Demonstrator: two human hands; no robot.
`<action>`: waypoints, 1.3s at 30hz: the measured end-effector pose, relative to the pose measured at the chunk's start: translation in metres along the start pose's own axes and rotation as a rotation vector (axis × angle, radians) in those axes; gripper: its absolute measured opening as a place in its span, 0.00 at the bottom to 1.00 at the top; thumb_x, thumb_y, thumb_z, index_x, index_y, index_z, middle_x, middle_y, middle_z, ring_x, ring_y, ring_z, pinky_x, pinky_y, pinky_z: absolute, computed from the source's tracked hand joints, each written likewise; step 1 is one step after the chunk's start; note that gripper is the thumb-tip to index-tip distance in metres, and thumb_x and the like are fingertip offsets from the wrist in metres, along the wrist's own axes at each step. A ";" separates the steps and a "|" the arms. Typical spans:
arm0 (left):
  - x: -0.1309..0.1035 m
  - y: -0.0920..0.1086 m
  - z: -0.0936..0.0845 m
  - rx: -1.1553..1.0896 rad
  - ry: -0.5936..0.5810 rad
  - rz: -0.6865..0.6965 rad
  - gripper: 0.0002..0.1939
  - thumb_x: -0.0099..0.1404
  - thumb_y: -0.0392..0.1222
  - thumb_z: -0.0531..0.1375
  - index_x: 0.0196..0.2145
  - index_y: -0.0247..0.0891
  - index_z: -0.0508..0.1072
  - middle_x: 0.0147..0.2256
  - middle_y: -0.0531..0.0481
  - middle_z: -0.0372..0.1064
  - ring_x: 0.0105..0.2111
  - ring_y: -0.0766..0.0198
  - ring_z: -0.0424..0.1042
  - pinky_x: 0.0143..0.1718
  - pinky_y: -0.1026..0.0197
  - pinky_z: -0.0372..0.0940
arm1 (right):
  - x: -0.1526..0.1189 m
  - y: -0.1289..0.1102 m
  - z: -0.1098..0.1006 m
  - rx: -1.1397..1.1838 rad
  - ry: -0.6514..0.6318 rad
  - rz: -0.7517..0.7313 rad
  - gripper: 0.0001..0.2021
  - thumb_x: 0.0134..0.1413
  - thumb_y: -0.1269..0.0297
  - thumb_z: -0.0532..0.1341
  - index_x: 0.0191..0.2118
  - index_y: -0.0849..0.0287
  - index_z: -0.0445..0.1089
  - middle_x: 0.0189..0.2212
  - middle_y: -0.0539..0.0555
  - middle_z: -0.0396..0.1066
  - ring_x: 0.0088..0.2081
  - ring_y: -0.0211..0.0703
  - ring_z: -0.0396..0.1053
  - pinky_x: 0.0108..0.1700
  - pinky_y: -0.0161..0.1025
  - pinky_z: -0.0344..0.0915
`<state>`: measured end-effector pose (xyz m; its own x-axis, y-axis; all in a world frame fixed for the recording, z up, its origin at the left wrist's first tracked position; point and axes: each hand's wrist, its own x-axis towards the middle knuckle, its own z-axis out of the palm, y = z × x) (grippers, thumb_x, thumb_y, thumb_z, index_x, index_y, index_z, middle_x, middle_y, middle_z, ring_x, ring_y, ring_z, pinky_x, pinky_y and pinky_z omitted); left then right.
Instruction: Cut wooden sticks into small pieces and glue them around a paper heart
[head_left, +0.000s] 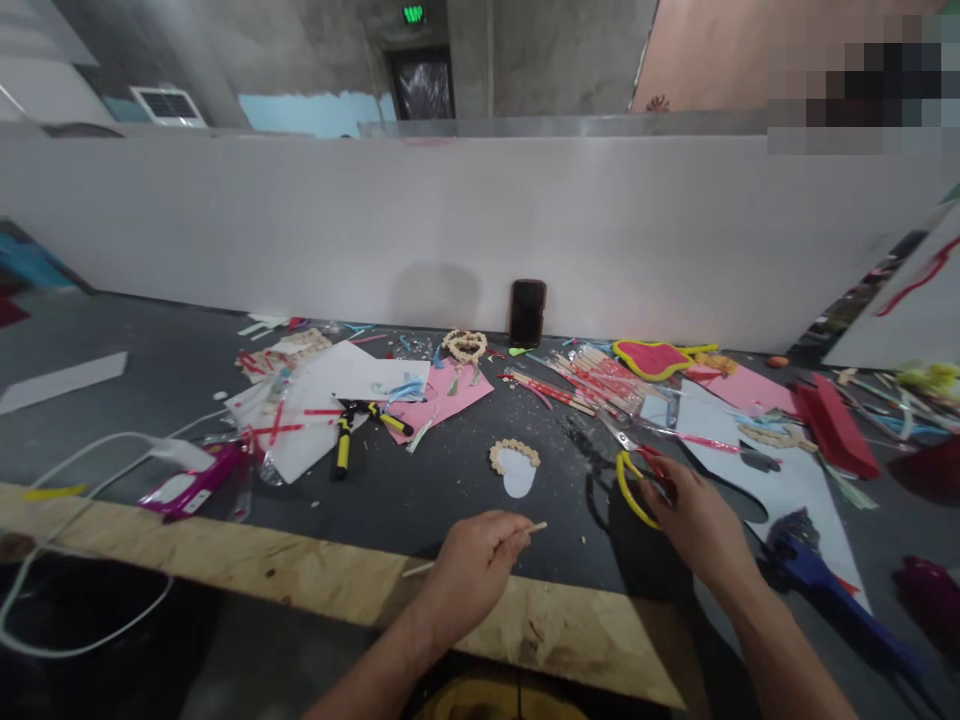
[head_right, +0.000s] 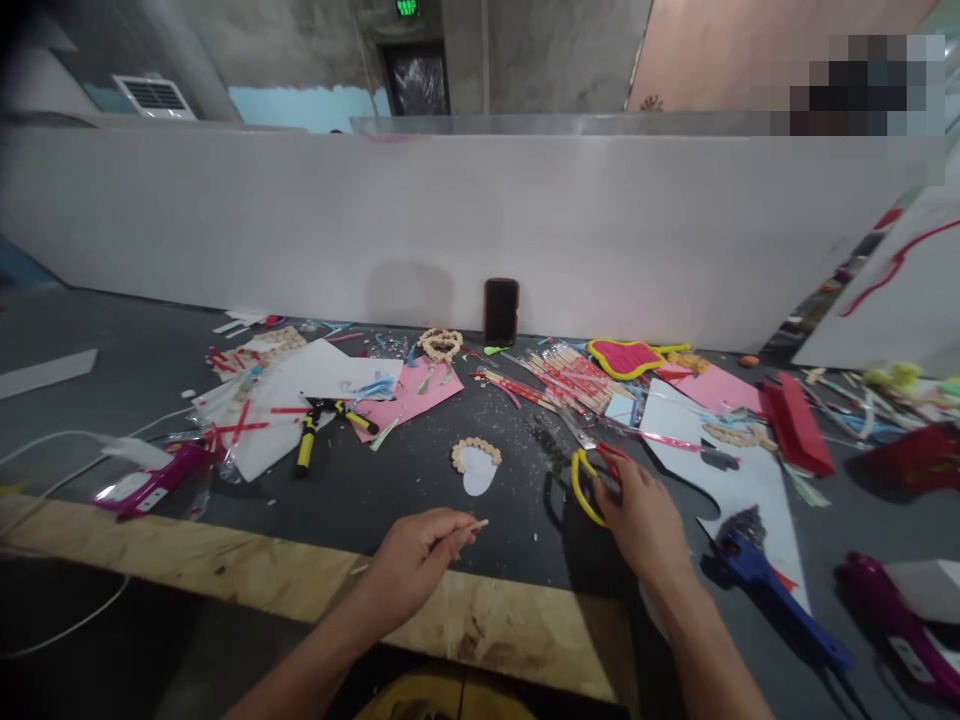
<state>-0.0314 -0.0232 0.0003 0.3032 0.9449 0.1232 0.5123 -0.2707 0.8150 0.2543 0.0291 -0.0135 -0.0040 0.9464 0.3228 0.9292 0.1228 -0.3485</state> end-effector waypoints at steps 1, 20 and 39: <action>0.001 0.000 0.001 0.003 0.004 0.021 0.14 0.65 0.39 0.52 0.40 0.40 0.77 0.34 0.49 0.76 0.32 0.65 0.72 0.33 0.66 0.63 | -0.006 -0.002 -0.006 0.064 0.015 0.042 0.20 0.54 0.54 0.54 0.48 0.61 0.65 0.39 0.61 0.73 0.38 0.50 0.72 0.38 0.45 0.68; 0.019 0.033 0.010 -0.498 -0.033 -0.158 0.12 0.62 0.46 0.56 0.30 0.34 0.72 0.28 0.49 0.72 0.30 0.65 0.69 0.34 0.66 0.63 | -0.099 -0.074 -0.007 0.309 -0.200 -0.114 0.38 0.36 0.46 0.67 0.54 0.53 0.57 0.44 0.60 0.68 0.45 0.55 0.69 0.39 0.43 0.68; 0.014 0.037 0.017 -0.496 -0.115 -0.189 0.13 0.62 0.44 0.56 0.29 0.32 0.74 0.28 0.47 0.72 0.30 0.63 0.69 0.35 0.65 0.63 | -0.106 -0.070 -0.011 0.157 -0.133 -0.294 0.21 0.57 0.63 0.52 0.57 0.61 0.59 0.42 0.60 0.73 0.40 0.45 0.73 0.36 0.36 0.70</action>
<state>0.0057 -0.0229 0.0223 0.3431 0.9348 -0.0916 0.1342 0.0477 0.9898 0.1937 -0.0827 -0.0135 -0.3203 0.8934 0.3151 0.8133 0.4299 -0.3921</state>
